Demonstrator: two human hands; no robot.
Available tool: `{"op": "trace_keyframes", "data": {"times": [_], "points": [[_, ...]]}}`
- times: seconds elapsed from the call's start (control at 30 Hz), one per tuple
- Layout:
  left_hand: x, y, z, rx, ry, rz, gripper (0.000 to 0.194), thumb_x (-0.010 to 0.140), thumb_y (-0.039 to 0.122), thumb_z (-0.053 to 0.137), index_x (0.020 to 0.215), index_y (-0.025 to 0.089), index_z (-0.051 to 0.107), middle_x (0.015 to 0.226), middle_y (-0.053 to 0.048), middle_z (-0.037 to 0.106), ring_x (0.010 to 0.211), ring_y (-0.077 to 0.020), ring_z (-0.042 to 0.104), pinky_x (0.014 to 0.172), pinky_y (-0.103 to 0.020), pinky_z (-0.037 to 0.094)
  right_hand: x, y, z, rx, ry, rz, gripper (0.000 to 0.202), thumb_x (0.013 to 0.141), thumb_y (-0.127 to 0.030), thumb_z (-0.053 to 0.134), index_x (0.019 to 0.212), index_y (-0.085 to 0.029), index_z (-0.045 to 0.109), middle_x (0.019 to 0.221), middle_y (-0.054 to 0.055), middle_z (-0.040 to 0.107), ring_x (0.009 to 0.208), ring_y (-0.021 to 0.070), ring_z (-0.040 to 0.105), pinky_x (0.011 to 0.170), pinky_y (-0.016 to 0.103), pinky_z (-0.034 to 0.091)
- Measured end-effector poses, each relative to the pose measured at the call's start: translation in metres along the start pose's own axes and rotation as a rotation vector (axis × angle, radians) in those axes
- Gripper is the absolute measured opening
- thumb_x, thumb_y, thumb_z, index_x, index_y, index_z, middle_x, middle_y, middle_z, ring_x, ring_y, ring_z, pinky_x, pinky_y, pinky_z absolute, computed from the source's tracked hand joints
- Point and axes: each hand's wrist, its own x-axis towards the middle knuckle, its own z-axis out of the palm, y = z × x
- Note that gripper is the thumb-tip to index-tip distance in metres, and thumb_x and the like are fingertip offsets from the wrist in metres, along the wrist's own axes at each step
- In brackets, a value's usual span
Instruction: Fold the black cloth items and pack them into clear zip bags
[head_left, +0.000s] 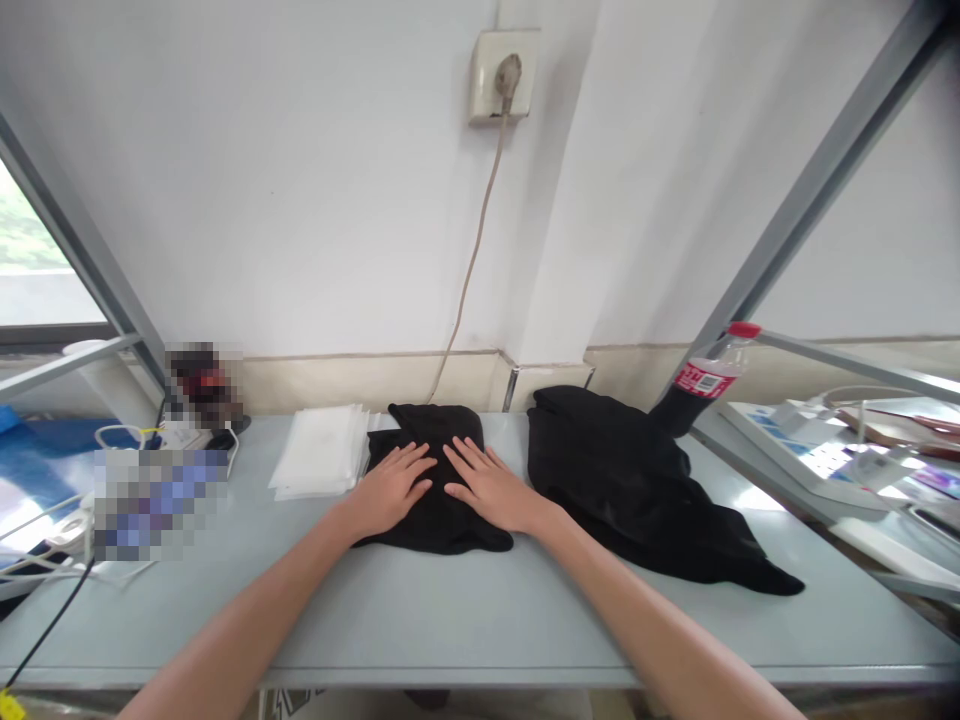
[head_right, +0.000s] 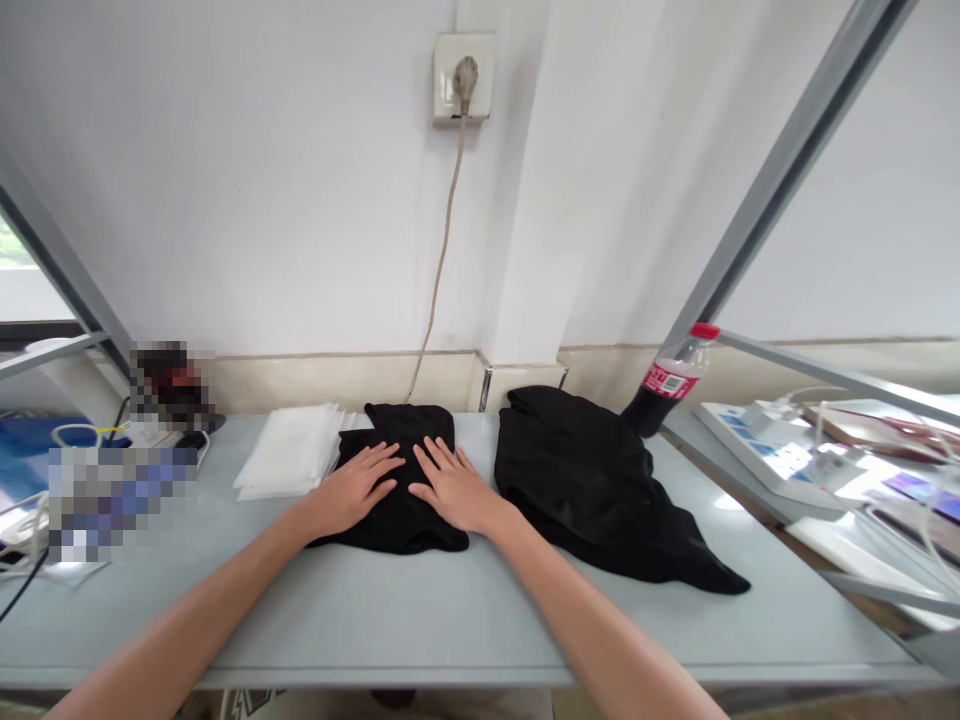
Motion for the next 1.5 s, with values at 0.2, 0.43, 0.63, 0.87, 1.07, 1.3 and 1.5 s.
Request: {"op": "trace_keyframes", "data": {"times": [0.2, 0.43, 0.63, 0.87, 1.07, 1.3, 1.5], "points": [[-0.003, 0.011, 0.012, 0.022, -0.032, -0.032, 0.058, 0.110, 0.055, 0.037, 0.162, 0.031, 0.038, 0.172, -0.008, 0.030, 0.160, -0.0351, 0.023, 0.126, -0.066, 0.024, -0.001, 0.000, -0.001, -0.134, -0.019, 0.182, 0.073, 0.106, -0.063, 0.034, 0.166, -0.020, 0.032, 0.173, 0.014, 0.027, 0.160, 0.0384, 0.022, 0.126, 0.065, 0.018], [-0.001, 0.028, 0.000, 0.026, -0.002, -0.038, 0.055, 0.108, 0.059, 0.040, 0.152, 0.029, 0.053, 0.163, -0.009, 0.047, 0.145, -0.0368, 0.047, 0.115, -0.058, 0.040, 0.002, -0.007, -0.008, -0.307, 0.302, 0.462, 0.048, 0.107, -0.046, 0.041, 0.122, -0.008, 0.066, 0.119, 0.029, 0.069, 0.114, 0.0417, 0.065, 0.096, 0.053, 0.046], [0.006, 0.025, -0.014, -0.003, 0.022, 0.007, 0.040, 0.111, 0.046, 0.039, 0.138, 0.028, 0.063, 0.141, -0.006, 0.065, 0.124, -0.0277, 0.060, 0.105, -0.046, 0.046, 0.005, 0.003, -0.007, -0.099, 0.242, 0.401, 0.027, 0.107, -0.027, 0.035, 0.111, -0.016, 0.059, 0.102, 0.017, 0.073, 0.099, 0.0314, 0.070, 0.086, 0.039, 0.049], [0.002, 0.011, 0.002, -0.004, 0.089, -0.074, 0.043, 0.110, 0.045, 0.044, 0.146, 0.024, 0.054, 0.152, -0.010, 0.056, 0.137, -0.0314, 0.052, 0.113, -0.052, 0.043, 0.007, 0.001, -0.018, 0.597, 0.227, 0.242, 0.034, 0.097, -0.031, 0.050, 0.130, -0.026, 0.054, 0.125, 0.006, 0.070, 0.108, 0.0240, 0.068, 0.092, 0.036, 0.055], [0.007, 0.014, -0.007, -0.114, 0.283, -0.121, 0.033, 0.110, 0.036, 0.043, 0.138, 0.025, 0.057, 0.139, -0.008, 0.063, 0.130, -0.0268, 0.057, 0.112, -0.048, 0.047, -0.001, -0.002, -0.026, 0.763, 0.101, 0.253, 0.057, 0.084, -0.012, 0.049, 0.138, -0.026, 0.061, 0.139, 0.006, 0.067, 0.123, 0.0261, 0.064, 0.109, 0.044, 0.049], [0.011, 0.010, -0.018, -0.181, 0.487, -0.149, 0.027, 0.109, 0.030, 0.043, 0.129, 0.023, 0.060, 0.125, -0.009, 0.068, 0.118, -0.0265, 0.062, 0.106, -0.047, 0.049, -0.001, -0.004, -0.051, 0.792, -0.121, 0.169, 0.104, 0.078, -0.022, 0.073, 0.168, -0.027, 0.022, 0.175, 0.008, 0.023, 0.158, 0.0296, 0.030, 0.130, 0.047, 0.024], [0.012, 0.006, -0.019, -0.236, 0.523, -0.219, 0.027, 0.109, 0.033, 0.044, 0.129, 0.022, 0.058, 0.121, -0.008, 0.067, 0.112, -0.0253, 0.063, 0.099, -0.044, 0.051, -0.032, 0.015, -0.163, 0.548, 0.209, -0.028, 0.095, 0.085, -0.033, 0.076, 0.167, -0.034, 0.026, 0.176, -0.002, 0.022, 0.161, 0.0279, 0.022, 0.133, 0.045, 0.013]]}}
